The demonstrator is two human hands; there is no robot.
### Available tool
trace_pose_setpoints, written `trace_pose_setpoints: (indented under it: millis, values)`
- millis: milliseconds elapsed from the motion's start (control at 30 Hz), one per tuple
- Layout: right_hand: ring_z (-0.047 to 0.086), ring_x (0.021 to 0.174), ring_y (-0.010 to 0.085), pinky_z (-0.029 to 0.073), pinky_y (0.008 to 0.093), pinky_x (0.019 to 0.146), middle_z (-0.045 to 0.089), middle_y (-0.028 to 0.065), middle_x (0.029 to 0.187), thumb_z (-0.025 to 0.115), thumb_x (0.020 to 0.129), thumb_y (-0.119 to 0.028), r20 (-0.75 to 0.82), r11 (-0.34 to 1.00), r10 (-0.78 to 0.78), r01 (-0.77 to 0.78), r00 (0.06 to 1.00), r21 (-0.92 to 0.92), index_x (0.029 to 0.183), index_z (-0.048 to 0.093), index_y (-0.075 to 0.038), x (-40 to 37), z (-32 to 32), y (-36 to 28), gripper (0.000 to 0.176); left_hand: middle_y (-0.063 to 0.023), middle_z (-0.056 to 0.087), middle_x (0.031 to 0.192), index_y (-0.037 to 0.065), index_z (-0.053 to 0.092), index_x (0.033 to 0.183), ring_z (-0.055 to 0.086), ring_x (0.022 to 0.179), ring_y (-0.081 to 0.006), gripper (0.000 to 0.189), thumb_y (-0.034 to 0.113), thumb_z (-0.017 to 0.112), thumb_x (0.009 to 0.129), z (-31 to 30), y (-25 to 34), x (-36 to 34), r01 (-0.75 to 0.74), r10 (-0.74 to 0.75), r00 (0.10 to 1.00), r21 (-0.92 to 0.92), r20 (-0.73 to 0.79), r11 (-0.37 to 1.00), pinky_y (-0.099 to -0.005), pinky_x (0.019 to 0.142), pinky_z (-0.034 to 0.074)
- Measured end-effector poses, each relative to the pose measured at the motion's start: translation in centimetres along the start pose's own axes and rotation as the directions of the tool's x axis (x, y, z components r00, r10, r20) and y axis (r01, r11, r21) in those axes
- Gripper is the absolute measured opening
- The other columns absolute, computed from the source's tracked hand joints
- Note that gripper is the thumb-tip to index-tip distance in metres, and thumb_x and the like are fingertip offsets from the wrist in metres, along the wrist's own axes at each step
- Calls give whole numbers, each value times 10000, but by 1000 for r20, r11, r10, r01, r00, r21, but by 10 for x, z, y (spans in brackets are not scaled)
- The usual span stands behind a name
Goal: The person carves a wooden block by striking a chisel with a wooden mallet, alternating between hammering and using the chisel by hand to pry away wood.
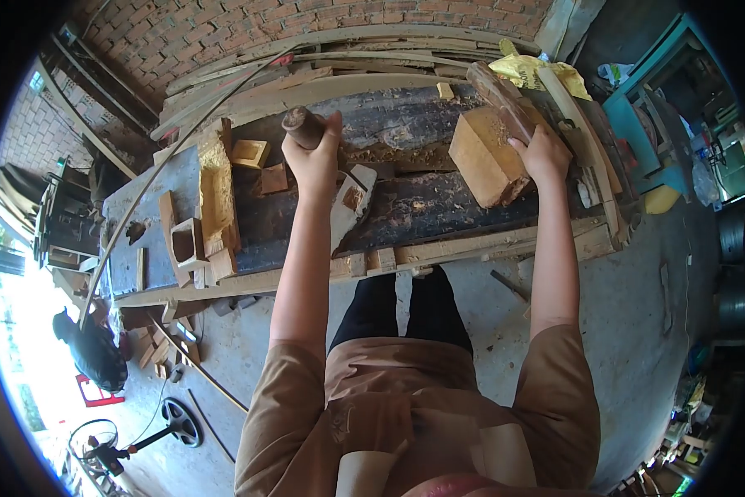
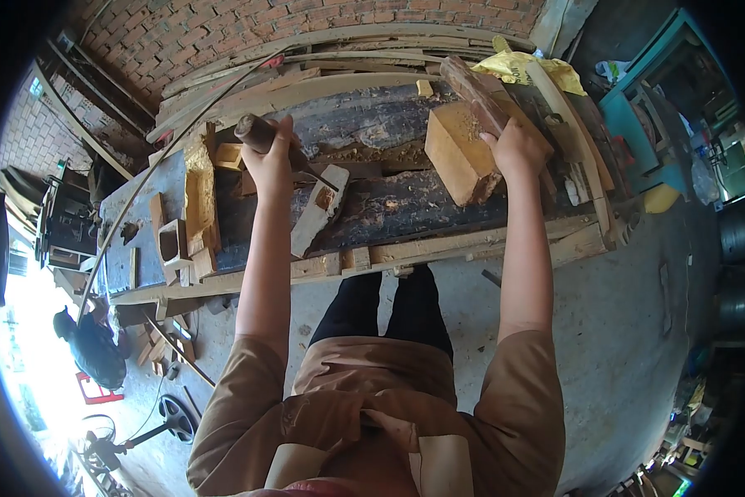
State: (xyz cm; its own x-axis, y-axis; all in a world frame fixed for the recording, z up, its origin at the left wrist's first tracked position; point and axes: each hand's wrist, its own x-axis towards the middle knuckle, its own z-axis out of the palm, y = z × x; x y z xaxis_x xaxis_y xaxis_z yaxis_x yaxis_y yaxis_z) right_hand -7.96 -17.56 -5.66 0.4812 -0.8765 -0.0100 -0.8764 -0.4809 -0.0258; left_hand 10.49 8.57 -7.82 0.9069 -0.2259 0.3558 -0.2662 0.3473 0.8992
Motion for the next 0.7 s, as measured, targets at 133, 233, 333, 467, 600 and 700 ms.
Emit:
trace_pose_setpoints:
  millis: [133, 233, 333, 467, 600, 700]
  values:
    - [582, 979, 306, 466, 408, 808, 594, 164, 1069, 569, 799, -474, -12, 1000, -6, 7, 1000, 1, 1101, 472, -36, 0, 1, 0, 541, -21, 536, 597, 48, 507, 706, 505, 525, -96, 174, 66, 670, 765, 5, -5, 2, -28, 25, 998, 53, 62, 998, -236, 521, 398]
    - [595, 955, 305, 472, 416, 794, 607, 172, 1036, 575, 802, -455, -40, 1000, -22, 23, 999, 10, 1075, 482, -27, 0, 2, 1, 516, -11, 537, 603, 43, 515, 700, 505, 533, -83, 179, 79, 679, 760, 10, -11, 0, -64, 59, 996, 89, 64, 994, -228, 517, 397]
    - [596, 953, 307, 471, 419, 792, 609, 172, 1031, 576, 799, -461, -42, 1000, -24, 24, 999, 5, 1072, 484, -28, 0, 1, 1, 519, -2, 538, 609, 40, 519, 702, 501, 539, -72, 190, 102, 691, 753, 15, -8, -2, -64, 55, 996, 147, 67, 987, -221, 518, 396]
    - [597, 949, 308, 470, 420, 791, 613, 168, 1022, 579, 796, -465, -60, 1000, -26, 26, 998, 0, 1072, 485, -32, -3, 0, 0, 522, 9, 532, 611, 38, 520, 701, 481, 546, -63, 217, 135, 710, 739, 23, -3, -6, -89, 83, 996, 209, 37, 974, -219, 524, 393]
    - [597, 950, 306, 470, 421, 792, 613, 164, 1023, 580, 794, -467, -47, 1000, -15, 14, 999, -6, 1072, 486, -33, -3, -1, -1, 524, -1, 526, 677, 39, 508, 774, 470, 607, -63, 298, 242, 725, 747, 24, -2, -5, -109, 107, 994, 291, 23, 951, -221, 564, 396]
    - [596, 952, 306, 469, 421, 793, 611, 163, 1030, 578, 795, -467, -48, 1000, -21, 21, 999, -8, 1076, 483, -32, -2, 0, 0, 526, -64, 537, 779, 3, 477, 929, 483, 706, -130, 388, 324, 652, 801, 22, 6, -7, -90, 91, 996, 389, 16, 917, -265, 649, 417]
